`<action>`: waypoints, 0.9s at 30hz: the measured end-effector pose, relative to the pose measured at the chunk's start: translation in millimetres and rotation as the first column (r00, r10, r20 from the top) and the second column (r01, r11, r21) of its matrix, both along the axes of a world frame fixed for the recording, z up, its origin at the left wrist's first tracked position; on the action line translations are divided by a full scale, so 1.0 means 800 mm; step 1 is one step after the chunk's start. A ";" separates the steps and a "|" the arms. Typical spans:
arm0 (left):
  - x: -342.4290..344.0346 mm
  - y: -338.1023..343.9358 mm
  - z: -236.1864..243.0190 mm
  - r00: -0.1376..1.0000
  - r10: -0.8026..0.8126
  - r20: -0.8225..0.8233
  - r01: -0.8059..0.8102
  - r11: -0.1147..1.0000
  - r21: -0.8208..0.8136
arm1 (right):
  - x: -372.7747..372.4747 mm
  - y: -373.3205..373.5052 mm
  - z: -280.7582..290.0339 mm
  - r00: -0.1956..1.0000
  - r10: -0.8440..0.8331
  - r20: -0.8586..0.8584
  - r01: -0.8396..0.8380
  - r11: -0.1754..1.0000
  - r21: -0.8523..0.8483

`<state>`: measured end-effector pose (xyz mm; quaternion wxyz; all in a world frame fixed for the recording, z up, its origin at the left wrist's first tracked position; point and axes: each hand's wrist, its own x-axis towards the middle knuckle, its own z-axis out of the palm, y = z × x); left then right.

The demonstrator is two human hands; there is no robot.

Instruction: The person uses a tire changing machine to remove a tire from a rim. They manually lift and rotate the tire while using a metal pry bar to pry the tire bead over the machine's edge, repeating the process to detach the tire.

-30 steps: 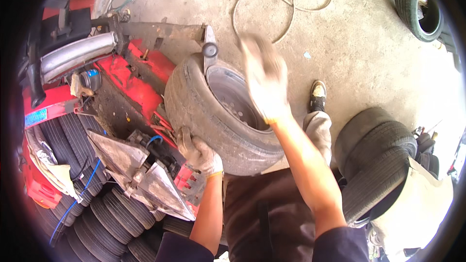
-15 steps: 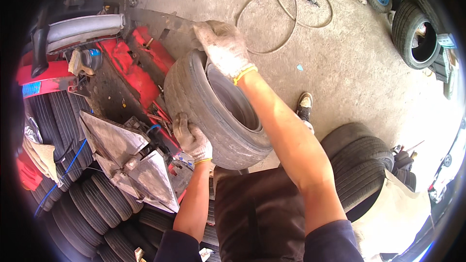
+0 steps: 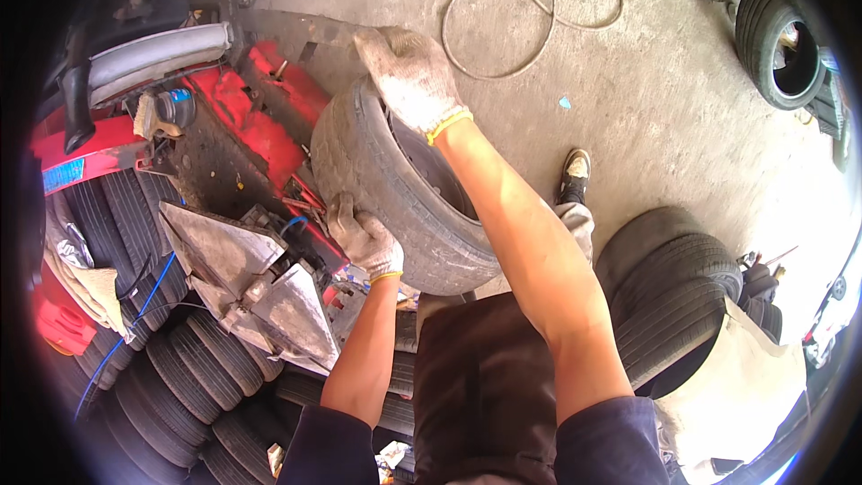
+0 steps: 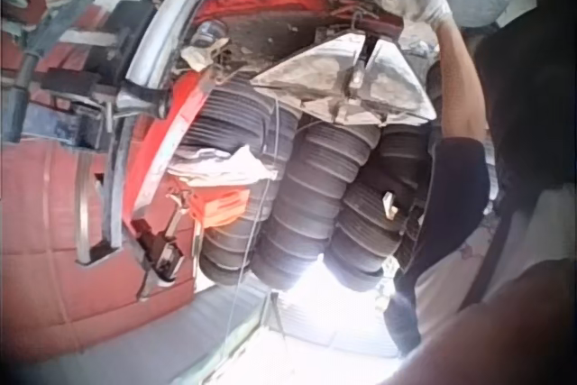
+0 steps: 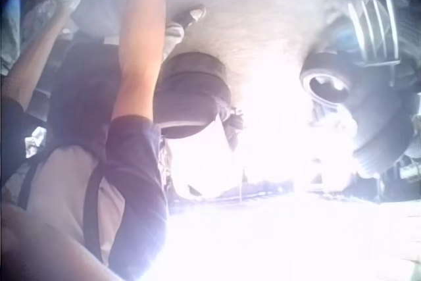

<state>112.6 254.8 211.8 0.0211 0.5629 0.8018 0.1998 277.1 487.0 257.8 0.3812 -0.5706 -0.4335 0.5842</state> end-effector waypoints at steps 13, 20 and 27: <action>-0.010 -0.002 -0.008 0.999 -0.034 -0.035 0.035 0.999 0.022 | -0.003 -0.005 0.002 0.991 -0.051 -0.121 0.043 0.997 -0.070; -0.009 -0.002 -0.009 0.999 -0.040 -0.032 0.040 0.999 0.012 | -0.006 -0.007 0.000 0.982 -0.099 -0.158 0.098 0.995 -0.017; -0.002 -0.002 -0.006 0.999 -0.030 -0.033 0.029 1.000 -0.002 | -0.003 -0.003 -0.007 0.994 -0.053 -0.092 0.057 0.997 0.047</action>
